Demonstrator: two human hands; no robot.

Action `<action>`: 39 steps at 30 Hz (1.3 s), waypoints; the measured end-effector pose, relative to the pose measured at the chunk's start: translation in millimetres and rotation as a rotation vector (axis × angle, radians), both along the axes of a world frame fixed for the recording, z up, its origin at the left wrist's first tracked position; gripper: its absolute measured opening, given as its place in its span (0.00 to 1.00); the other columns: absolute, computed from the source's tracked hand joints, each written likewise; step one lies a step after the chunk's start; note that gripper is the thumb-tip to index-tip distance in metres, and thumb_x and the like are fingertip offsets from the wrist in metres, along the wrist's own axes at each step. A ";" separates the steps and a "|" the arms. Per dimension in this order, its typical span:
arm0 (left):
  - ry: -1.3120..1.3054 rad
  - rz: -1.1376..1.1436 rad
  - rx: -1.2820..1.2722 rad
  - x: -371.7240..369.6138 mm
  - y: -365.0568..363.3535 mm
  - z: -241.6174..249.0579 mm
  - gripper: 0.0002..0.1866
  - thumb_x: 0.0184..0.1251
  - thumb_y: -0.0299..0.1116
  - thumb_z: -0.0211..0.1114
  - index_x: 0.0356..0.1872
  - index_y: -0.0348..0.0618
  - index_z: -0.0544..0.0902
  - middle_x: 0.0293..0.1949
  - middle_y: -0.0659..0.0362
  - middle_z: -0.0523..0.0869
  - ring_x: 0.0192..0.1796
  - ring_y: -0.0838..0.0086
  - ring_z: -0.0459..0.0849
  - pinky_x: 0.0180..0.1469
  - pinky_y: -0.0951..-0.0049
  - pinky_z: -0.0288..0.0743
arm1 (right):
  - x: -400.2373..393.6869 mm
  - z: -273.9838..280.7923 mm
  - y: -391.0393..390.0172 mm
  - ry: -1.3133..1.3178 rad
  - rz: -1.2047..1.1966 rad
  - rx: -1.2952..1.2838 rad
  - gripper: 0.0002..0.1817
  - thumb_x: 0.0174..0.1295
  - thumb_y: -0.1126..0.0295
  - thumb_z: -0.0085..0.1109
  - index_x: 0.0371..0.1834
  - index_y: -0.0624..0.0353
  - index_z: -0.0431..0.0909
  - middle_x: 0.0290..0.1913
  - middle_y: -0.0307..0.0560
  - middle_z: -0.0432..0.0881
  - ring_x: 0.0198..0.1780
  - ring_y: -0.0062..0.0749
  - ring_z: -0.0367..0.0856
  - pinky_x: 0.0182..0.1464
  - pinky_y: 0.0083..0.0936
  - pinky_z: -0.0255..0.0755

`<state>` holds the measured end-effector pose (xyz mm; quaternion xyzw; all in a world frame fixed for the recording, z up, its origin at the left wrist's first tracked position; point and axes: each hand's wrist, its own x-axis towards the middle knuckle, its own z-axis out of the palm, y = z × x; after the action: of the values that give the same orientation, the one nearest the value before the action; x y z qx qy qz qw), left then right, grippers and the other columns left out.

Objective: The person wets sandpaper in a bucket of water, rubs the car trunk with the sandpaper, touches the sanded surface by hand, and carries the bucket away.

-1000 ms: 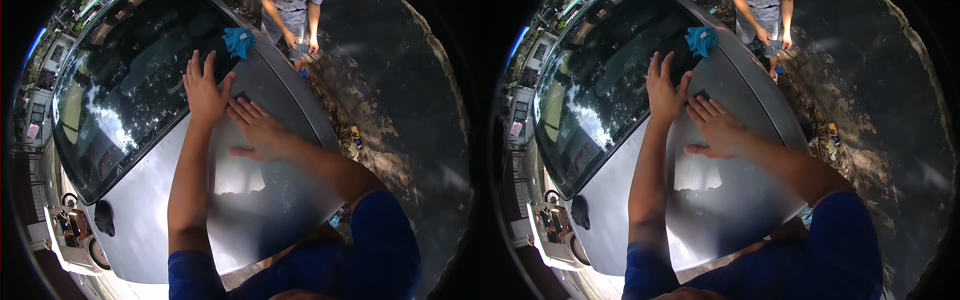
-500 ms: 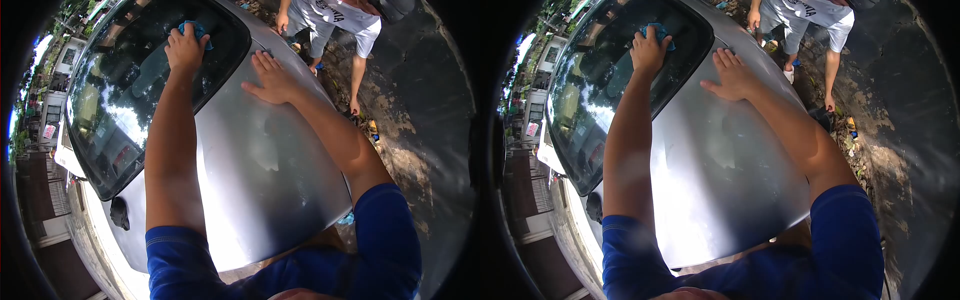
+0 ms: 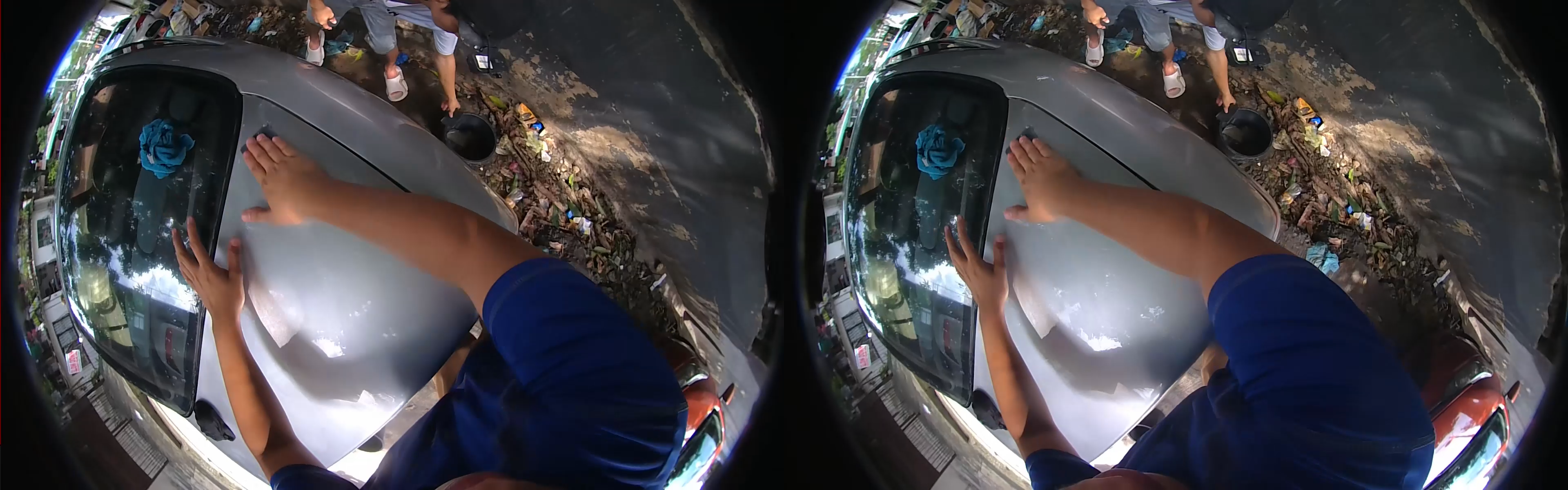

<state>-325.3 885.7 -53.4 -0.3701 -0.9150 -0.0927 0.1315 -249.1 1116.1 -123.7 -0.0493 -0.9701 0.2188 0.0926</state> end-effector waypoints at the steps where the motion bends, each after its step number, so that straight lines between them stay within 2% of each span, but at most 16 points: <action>1: -0.129 0.076 -0.065 20.9 -29.4 -19.1 0.46 0.79 0.66 0.61 0.90 0.60 0.59 0.88 0.39 0.53 0.88 0.38 0.53 0.84 0.30 0.46 | 35.6 8.1 -10.3 0.008 0.109 0.039 0.63 0.74 0.21 0.34 0.89 0.73 0.52 0.91 0.68 0.49 0.93 0.55 0.43 0.92 0.46 0.37; 4: -0.282 0.177 -0.132 39.1 -31.0 -30.8 0.48 0.78 0.73 0.54 0.91 0.61 0.57 0.91 0.42 0.49 0.91 0.40 0.45 0.85 0.27 0.35 | 72.0 24.7 -4.8 0.010 0.289 0.015 0.61 0.75 0.21 0.35 0.88 0.72 0.55 0.90 0.67 0.52 0.92 0.55 0.46 0.91 0.47 0.39; 6: -0.298 0.242 -0.165 41.6 -23.7 -25.9 0.51 0.76 0.78 0.51 0.91 0.61 0.56 0.91 0.44 0.47 0.92 0.43 0.41 0.85 0.27 0.31 | 4.3 1.1 40.3 0.011 0.034 -0.002 0.60 0.76 0.24 0.37 0.89 0.72 0.52 0.91 0.66 0.50 0.92 0.55 0.46 0.91 0.46 0.39; 9: -0.283 0.257 -0.185 44.7 -23.0 -18.7 0.50 0.77 0.76 0.51 0.91 0.61 0.57 0.92 0.45 0.47 0.92 0.45 0.42 0.86 0.28 0.31 | -59.1 1.0 50.5 -0.001 -0.169 -0.094 0.61 0.76 0.23 0.38 0.89 0.72 0.50 0.91 0.67 0.48 0.93 0.54 0.42 0.92 0.45 0.36; 13: -0.317 0.224 -0.116 46.6 -25.0 -18.3 0.38 0.88 0.65 0.37 0.91 0.61 0.57 0.92 0.47 0.49 0.92 0.46 0.43 0.86 0.30 0.31 | 4.9 8.5 -6.8 -0.006 0.153 0.020 0.62 0.75 0.22 0.38 0.90 0.72 0.48 0.92 0.66 0.47 0.93 0.54 0.42 0.92 0.45 0.37; 15: -0.310 0.235 -0.107 43.0 -23.1 -22.7 0.39 0.88 0.68 0.30 0.91 0.63 0.57 0.92 0.50 0.48 0.93 0.49 0.42 0.87 0.31 0.29 | 6.4 18.3 -2.6 -0.041 0.241 0.038 0.63 0.75 0.21 0.38 0.90 0.72 0.47 0.92 0.66 0.46 0.93 0.54 0.41 0.91 0.46 0.37; 17: -0.309 0.264 -0.132 45.8 -24.7 -20.0 0.41 0.87 0.70 0.26 0.91 0.64 0.56 0.92 0.51 0.48 0.93 0.51 0.42 0.87 0.33 0.28 | -64.7 -5.3 48.1 0.014 0.013 -0.001 0.63 0.75 0.20 0.36 0.90 0.72 0.45 0.92 0.65 0.45 0.93 0.55 0.40 0.92 0.45 0.36; 18: -0.311 0.282 -0.146 47.5 -22.5 -18.2 0.41 0.87 0.70 0.28 0.91 0.64 0.56 0.92 0.51 0.48 0.93 0.50 0.42 0.88 0.34 0.29 | -91.5 -12.7 63.2 0.036 -0.090 -0.018 0.64 0.74 0.20 0.35 0.90 0.71 0.44 0.92 0.64 0.44 0.93 0.55 0.40 0.92 0.45 0.35; 21: -0.308 0.288 -0.159 49.1 -20.3 -14.1 0.40 0.87 0.69 0.32 0.91 0.64 0.57 0.92 0.51 0.48 0.93 0.50 0.43 0.88 0.35 0.29 | -18.3 16.4 12.2 -0.135 0.050 0.136 0.64 0.74 0.20 0.36 0.90 0.72 0.44 0.92 0.65 0.43 0.93 0.54 0.39 0.92 0.45 0.35; 24: -0.316 0.289 -0.152 50.0 -19.7 -15.1 0.40 0.87 0.69 0.36 0.91 0.64 0.57 0.92 0.50 0.48 0.93 0.50 0.43 0.88 0.35 0.29 | -7.5 18.4 24.7 -0.133 0.197 0.092 0.63 0.75 0.21 0.37 0.90 0.73 0.44 0.92 0.67 0.42 0.93 0.54 0.39 0.92 0.46 0.35; 28: -0.338 0.303 -0.111 50.5 -18.4 -8.5 0.41 0.85 0.70 0.40 0.90 0.63 0.58 0.92 0.49 0.49 0.93 0.50 0.43 0.88 0.36 0.29 | -51.2 -1.0 58.9 -0.075 -0.026 0.038 0.64 0.74 0.20 0.37 0.89 0.74 0.47 0.91 0.69 0.47 0.93 0.55 0.41 0.91 0.46 0.35; 30: -0.327 0.297 -0.127 49.4 -16.9 -6.7 0.42 0.84 0.71 0.42 0.90 0.63 0.58 0.92 0.49 0.49 0.92 0.50 0.44 0.88 0.36 0.30 | 49.3 18.4 28.3 -0.063 0.253 0.156 0.60 0.77 0.24 0.41 0.90 0.71 0.45 0.92 0.68 0.45 0.93 0.57 0.39 0.91 0.49 0.36; 32: -0.302 0.311 -0.151 51.9 -17.0 -6.8 0.43 0.82 0.72 0.44 0.90 0.63 0.58 0.91 0.48 0.50 0.92 0.50 0.44 0.88 0.35 0.31 | 147.9 28.0 -0.1 -0.044 0.587 0.076 0.58 0.78 0.27 0.42 0.88 0.74 0.52 0.89 0.71 0.53 0.91 0.59 0.48 0.90 0.50 0.41; 35: -0.269 0.308 -0.133 53.1 -14.8 -9.6 0.45 0.81 0.73 0.49 0.90 0.63 0.59 0.91 0.47 0.50 0.92 0.48 0.45 0.87 0.33 0.32 | 119.6 54.6 24.7 -0.051 0.439 0.125 0.55 0.80 0.30 0.44 0.87 0.73 0.54 0.89 0.71 0.53 0.91 0.60 0.48 0.90 0.50 0.42; 37: -0.243 0.295 -0.113 53.7 -15.1 -10.1 0.46 0.80 0.74 0.50 0.90 0.62 0.58 0.92 0.48 0.49 0.92 0.50 0.45 0.88 0.34 0.33 | 45.0 22.8 64.3 -0.046 0.191 0.145 0.54 0.80 0.30 0.43 0.88 0.73 0.53 0.90 0.70 0.52 0.91 0.60 0.47 0.90 0.48 0.42; 39: -0.295 0.299 -0.085 58.5 -17.3 -3.2 0.47 0.80 0.74 0.49 0.91 0.60 0.56 0.92 0.49 0.46 0.93 0.54 0.42 0.89 0.37 0.32 | 36.9 23.5 53.7 -0.081 0.104 0.142 0.54 0.81 0.31 0.44 0.89 0.72 0.51 0.90 0.69 0.50 0.91 0.60 0.46 0.90 0.48 0.42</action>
<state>-266.7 868.4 -56.6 -0.2181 -0.9721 -0.0865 -0.0075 -212.2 1169.8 -100.2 -0.0010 -0.9873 0.1520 0.0451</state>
